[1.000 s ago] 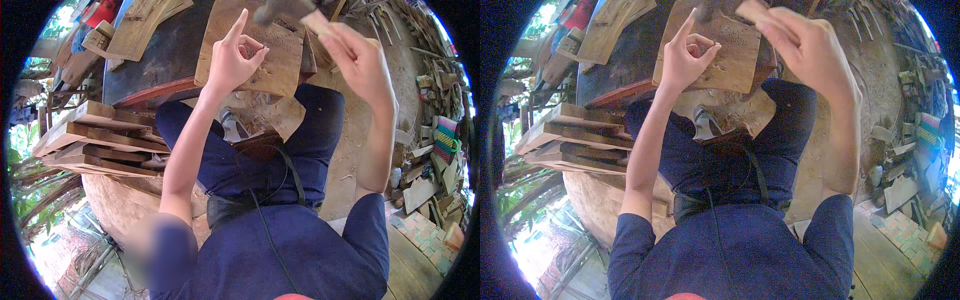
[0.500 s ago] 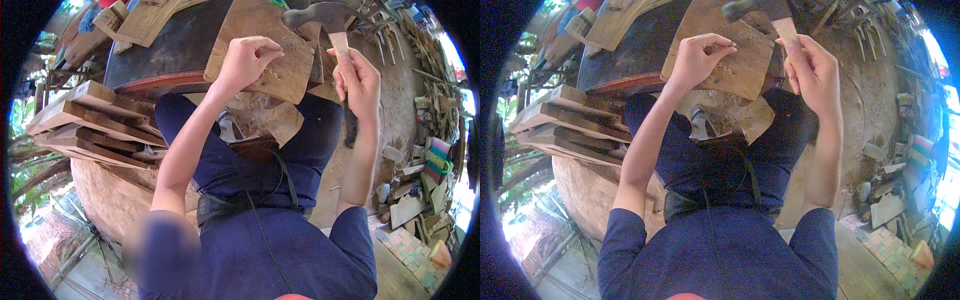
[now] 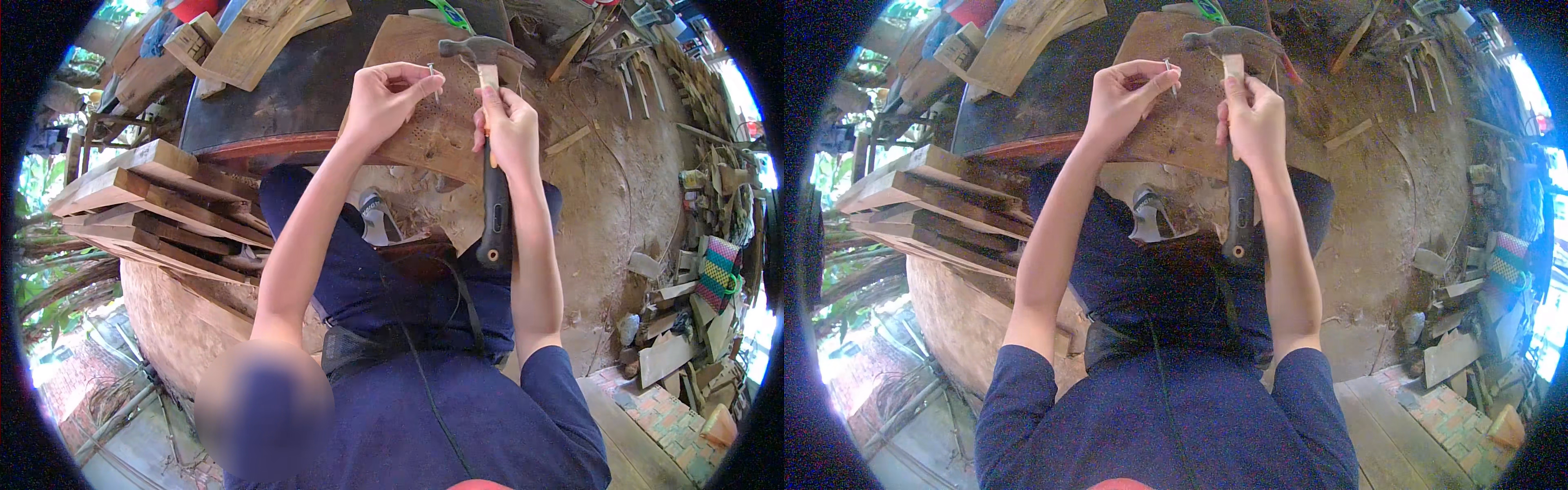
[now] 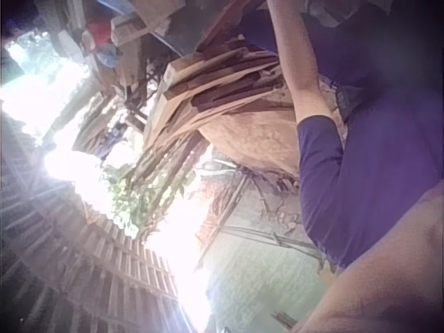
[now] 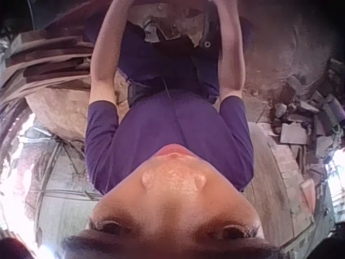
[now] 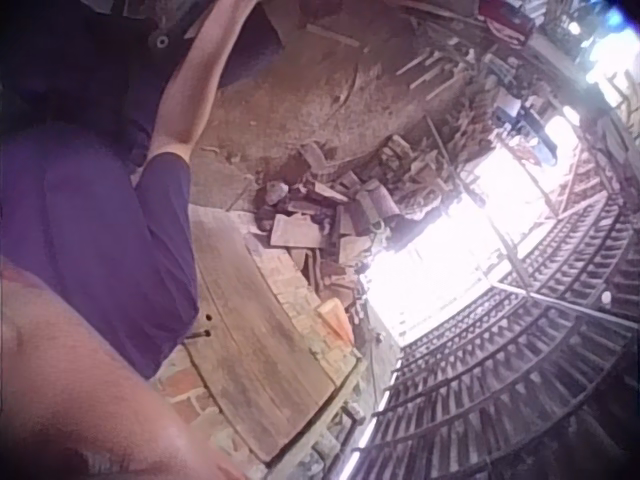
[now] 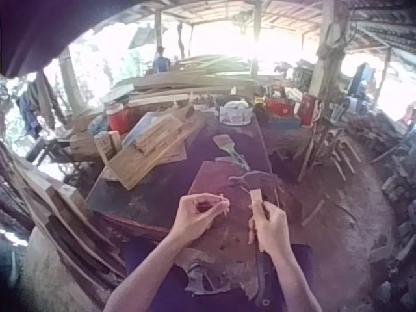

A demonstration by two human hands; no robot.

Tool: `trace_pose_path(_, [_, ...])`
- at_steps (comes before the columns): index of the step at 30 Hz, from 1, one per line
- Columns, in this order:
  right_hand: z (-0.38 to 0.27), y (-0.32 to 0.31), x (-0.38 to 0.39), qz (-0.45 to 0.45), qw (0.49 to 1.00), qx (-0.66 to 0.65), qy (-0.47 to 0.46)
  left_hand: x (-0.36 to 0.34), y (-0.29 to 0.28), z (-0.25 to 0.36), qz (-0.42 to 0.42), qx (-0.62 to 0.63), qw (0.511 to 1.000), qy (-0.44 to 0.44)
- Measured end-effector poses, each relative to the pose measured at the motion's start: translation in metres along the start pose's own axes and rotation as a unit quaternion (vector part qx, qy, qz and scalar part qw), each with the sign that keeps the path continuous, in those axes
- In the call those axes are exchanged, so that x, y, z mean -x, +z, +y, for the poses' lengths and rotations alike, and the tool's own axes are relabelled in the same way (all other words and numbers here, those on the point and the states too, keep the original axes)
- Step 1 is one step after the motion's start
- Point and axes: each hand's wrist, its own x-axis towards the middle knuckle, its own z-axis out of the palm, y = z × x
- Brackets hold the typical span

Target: Sand a piece of wood, brush off the dust, and hammer a nail into it.

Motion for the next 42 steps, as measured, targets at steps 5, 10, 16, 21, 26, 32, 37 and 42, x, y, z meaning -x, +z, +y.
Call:
trace_pose_path(5, [-0.009, 0.004, 0.004, -0.01, 0.999, 0.034, 0.006, 0.0, -0.002, 0.0, -0.024, -0.017, 1.0, 0.004])
trace_pose_path(10, [-0.004, 0.004, 0.003, 0.009, 0.999, 0.047, 0.001, 0.0, -0.002, -0.002, -0.029, -0.02, 0.999, 0.006])
trace_pose_path(16, [-0.002, 0.004, 0.004, 0.014, 0.999, 0.044, -0.018, 0.001, 0.0, -0.004, -0.024, -0.065, 0.996, 0.06])
trace_pose_path(21, [-0.004, 0.005, 0.006, 0.012, 0.999, 0.037, -0.02, 0.002, 0.002, -0.001, -0.031, -0.083, 0.994, 0.068])
trace_pose_path(26, [-0.005, 0.006, 0.007, 0.018, 0.999, 0.04, -0.027, 0.003, 0.008, -0.004, -0.043, -0.088, 0.988, 0.118])
trace_pose_path(32, [-0.007, 0.008, 0.008, 0.035, 0.998, 0.05, -0.027, 0.007, 0.011, 0.005, -0.043, -0.197, 0.978, 0.056])
trace_pose_path(37, [-0.008, 0.01, 0.009, 0.037, 0.997, 0.059, -0.032, 0.005, 0.012, -0.004, -0.047, -0.195, 0.975, 0.097])
trace_pose_path(42, [-0.006, 0.009, 0.008, 0.04, 0.997, 0.056, -0.032, 0.005, 0.014, -0.005, -0.039, -0.191, 0.975, 0.102])
